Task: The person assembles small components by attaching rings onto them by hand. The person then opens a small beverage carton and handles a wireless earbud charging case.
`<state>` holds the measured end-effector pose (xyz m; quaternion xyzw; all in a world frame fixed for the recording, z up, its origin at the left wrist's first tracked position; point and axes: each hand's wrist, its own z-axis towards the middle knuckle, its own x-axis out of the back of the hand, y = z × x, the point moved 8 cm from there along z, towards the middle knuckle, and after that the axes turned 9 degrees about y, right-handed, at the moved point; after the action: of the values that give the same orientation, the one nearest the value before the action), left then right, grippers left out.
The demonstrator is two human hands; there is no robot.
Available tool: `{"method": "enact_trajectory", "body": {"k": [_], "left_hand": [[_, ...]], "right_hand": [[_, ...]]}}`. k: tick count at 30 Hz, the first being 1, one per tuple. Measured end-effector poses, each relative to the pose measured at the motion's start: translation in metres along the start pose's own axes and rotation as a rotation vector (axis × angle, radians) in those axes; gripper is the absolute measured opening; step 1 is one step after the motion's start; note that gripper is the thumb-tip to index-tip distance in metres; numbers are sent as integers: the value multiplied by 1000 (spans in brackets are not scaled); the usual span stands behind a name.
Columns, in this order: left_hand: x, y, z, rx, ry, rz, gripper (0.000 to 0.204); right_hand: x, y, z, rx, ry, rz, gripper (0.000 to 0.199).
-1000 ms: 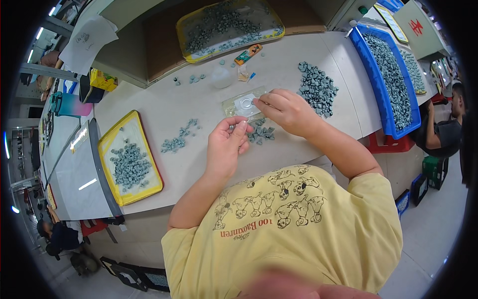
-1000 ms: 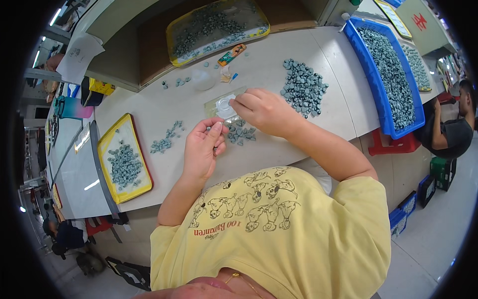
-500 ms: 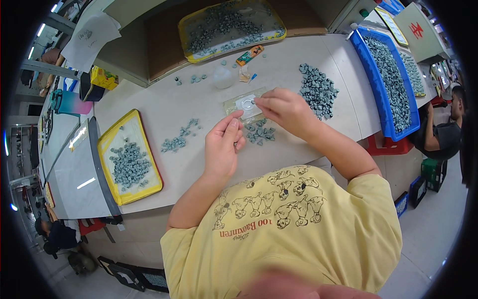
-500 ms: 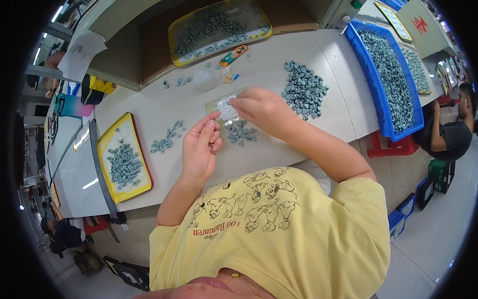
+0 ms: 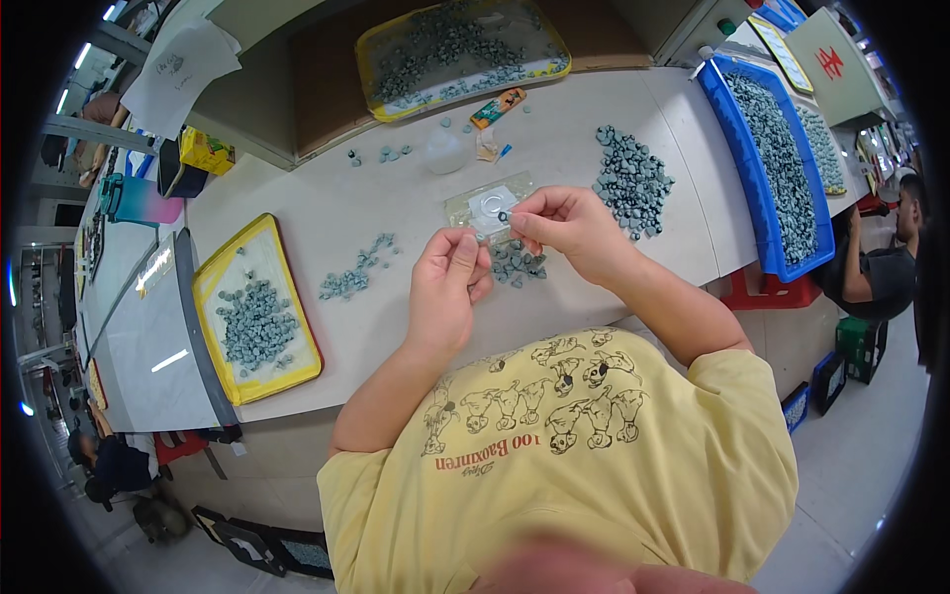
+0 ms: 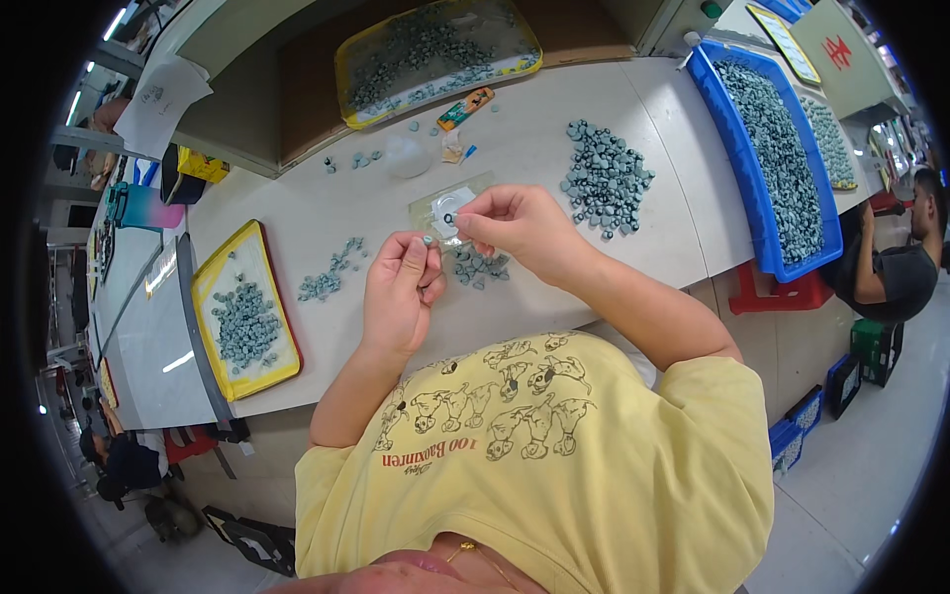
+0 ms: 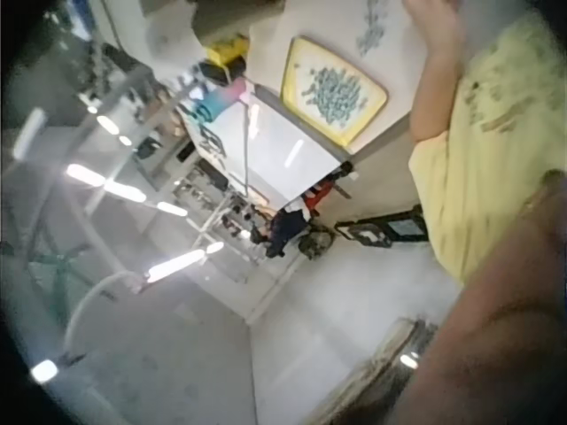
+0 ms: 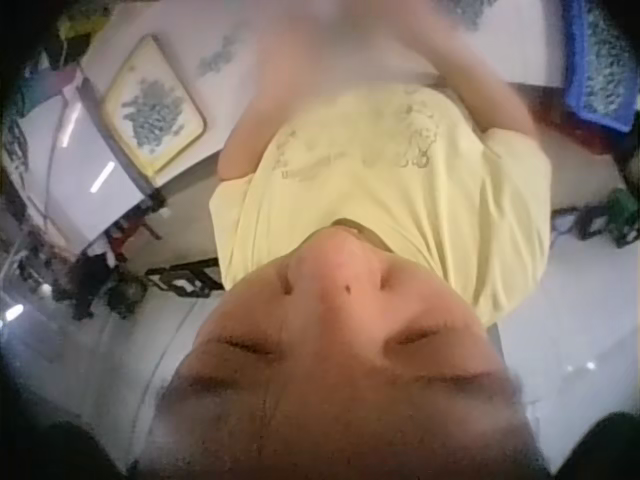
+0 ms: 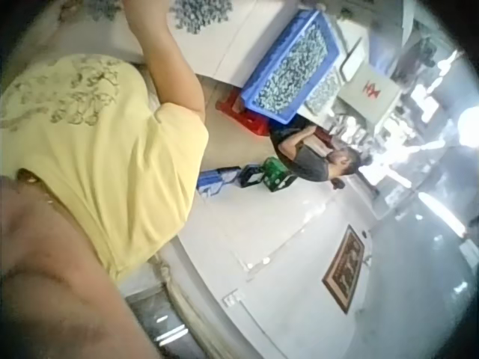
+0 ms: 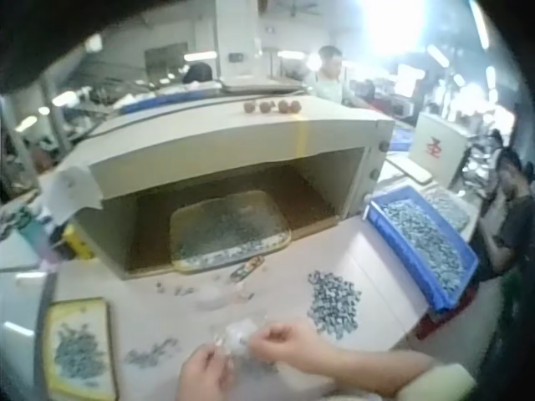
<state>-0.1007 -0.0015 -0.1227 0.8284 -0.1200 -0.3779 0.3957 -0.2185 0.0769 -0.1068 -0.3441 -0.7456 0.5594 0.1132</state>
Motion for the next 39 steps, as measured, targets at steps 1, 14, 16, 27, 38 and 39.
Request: {"method": "enact_trajectory", "body": {"k": [1,14,16,27,38,39], "left_hand": [[-1,1,-1,-1,2,-1,13],[-6,-4,-5,170,-41,11,26],[-6,-5,-5,174,-47,13,26],[-4,-2,-6,68,-52,84,26],[4,19,-14,-390,44,553,22],[4,22,-15,-462,72,645,21]], "right_hand": [[-1,0,-1,8,7,-30,13],[-36,-48,-50,1326,89,-751,28],[-40,-45,-53,1358,42,-817,30],[-53,-42,-62,1486,39,-907,33],[-45,-37,-50,1253,148,-621,25],[-46,-36,-52,1302,134,-651,25]]}}
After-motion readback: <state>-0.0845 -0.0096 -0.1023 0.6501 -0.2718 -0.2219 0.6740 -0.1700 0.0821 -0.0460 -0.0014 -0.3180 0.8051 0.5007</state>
